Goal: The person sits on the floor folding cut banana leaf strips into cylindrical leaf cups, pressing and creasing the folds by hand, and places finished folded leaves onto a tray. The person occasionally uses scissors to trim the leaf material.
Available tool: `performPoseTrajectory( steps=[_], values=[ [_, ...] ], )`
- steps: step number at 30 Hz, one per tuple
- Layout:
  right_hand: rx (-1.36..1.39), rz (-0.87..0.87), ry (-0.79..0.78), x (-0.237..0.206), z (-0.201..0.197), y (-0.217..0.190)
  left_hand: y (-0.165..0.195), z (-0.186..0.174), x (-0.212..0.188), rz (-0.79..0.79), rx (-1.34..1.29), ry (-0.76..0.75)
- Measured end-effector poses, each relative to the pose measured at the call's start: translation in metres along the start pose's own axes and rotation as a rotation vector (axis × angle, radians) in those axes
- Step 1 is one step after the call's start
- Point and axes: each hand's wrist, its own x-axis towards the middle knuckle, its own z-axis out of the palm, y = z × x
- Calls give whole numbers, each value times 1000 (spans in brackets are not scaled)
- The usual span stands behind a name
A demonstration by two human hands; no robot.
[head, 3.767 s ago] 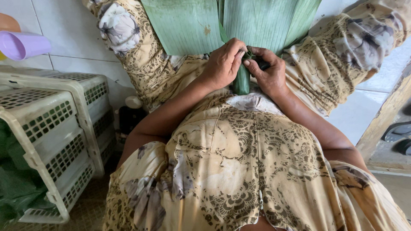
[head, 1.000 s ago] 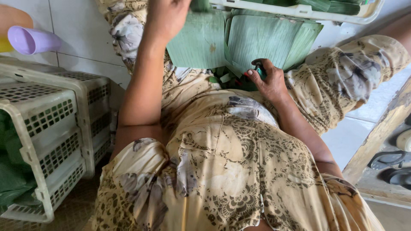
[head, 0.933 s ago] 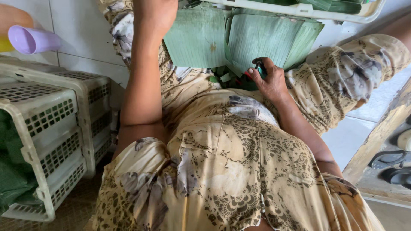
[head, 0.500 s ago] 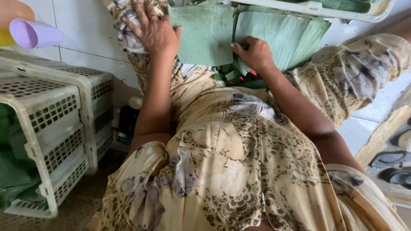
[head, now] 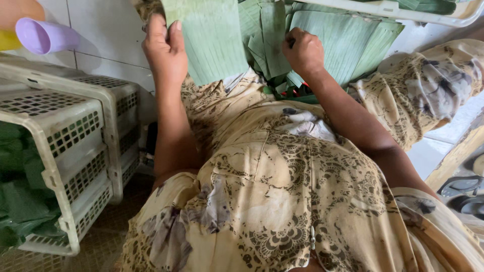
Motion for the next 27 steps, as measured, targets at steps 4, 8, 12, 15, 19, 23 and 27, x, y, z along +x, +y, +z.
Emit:
performPoseTrajectory(
  steps=[4,8,12,15,19,23,27],
  values=[
    [110,-283,159,-11,-22,-21,9,8,-4,-114,-361,-122],
    [1027,209,-399,-27,-33,-30,26,58,-18,-152,-287,-205],
    [1190,196,-435,-36,-47,-30,49,97,-28,-45,-179,-285],
    [1137,166,-401,-39,-62,-31,59,113,-24,51,-16,-282],
    [904,106,-253,-45,-68,-39,63,128,-20,176,-68,-319],
    [933,91,-218,-47,-66,-41,62,143,-20,-17,-219,-464],
    [825,99,-176,-52,-73,-44,64,154,-23,-21,-216,-457]
  ],
)
